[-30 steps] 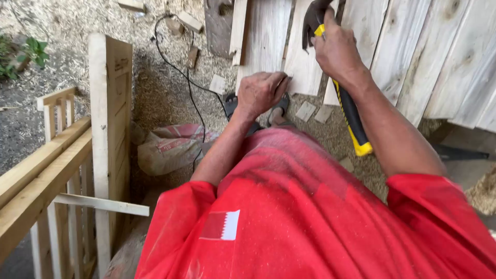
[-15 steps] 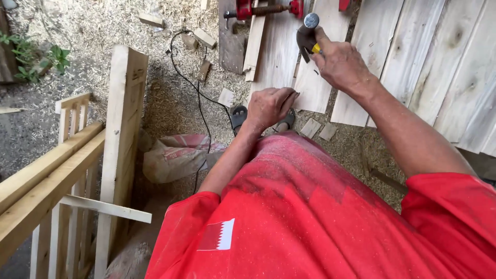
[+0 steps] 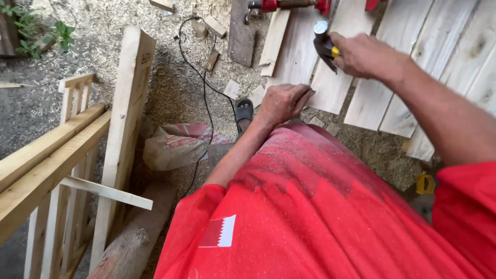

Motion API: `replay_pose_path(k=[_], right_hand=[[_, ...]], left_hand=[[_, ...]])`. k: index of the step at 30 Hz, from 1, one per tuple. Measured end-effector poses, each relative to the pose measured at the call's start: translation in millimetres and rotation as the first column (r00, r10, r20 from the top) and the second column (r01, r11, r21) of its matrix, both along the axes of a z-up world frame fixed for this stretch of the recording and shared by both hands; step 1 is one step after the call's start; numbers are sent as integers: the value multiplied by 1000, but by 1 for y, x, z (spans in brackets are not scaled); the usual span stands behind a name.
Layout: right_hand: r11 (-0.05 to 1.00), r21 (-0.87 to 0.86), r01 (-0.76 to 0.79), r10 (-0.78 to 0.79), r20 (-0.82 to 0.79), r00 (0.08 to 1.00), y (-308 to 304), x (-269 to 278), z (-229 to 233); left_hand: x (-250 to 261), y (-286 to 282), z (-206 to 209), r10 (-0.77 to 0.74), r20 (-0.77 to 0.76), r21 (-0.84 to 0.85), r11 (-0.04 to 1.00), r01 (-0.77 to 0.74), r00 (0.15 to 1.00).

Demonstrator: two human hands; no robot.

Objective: The person hammers nails into wooden slats laid across a work surface, using a claw hammer. They retrieve nails from a yellow bucket, position each nail on a slat by hand, drive it in, and adjust a bar clamp holding the slats in place while working along the panel.

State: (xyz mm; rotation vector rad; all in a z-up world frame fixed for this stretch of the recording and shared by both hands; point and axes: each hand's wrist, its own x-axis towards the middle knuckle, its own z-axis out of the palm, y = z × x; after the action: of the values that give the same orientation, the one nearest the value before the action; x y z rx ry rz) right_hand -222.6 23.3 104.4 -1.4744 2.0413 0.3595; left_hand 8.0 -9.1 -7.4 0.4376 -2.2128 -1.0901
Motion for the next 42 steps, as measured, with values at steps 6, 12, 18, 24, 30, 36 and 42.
replay_pose_path(k=[6, 12, 18, 24, 30, 36, 42], right_hand=[[964, 239, 119, -122, -4, 993, -16, 10, 22], [1000, -12, 4, -4, 55, 998, 19, -3, -2], [979, 98, 182, -191, 94, 977, 54, 11, 4], [975, -196, 104, -98, 42, 994, 77, 5, -16], [940, -318, 126, -100, 96, 990, 46, -13, -19], [559, -821, 114, 99, 203, 974, 15, -25, 39], [955, 63, 291, -287, 451, 845, 35, -86, 18]], left_hand=[[-2, 0, -4, -45, -23, -18, 999, 44, 999], [-6, -1, -6, -67, 14, -45, 997, 67, 998], [-4, 4, -4, -49, 51, -65, 996, 52, 997], [-2, 12, -7, 5, 65, -105, 994, 1, 998], [-12, 4, -25, 33, 94, -132, 991, -21, 995], [-18, 13, -17, 43, 221, -227, 974, 8, 974], [-17, 45, -7, 137, 400, -308, 952, -8, 906]])
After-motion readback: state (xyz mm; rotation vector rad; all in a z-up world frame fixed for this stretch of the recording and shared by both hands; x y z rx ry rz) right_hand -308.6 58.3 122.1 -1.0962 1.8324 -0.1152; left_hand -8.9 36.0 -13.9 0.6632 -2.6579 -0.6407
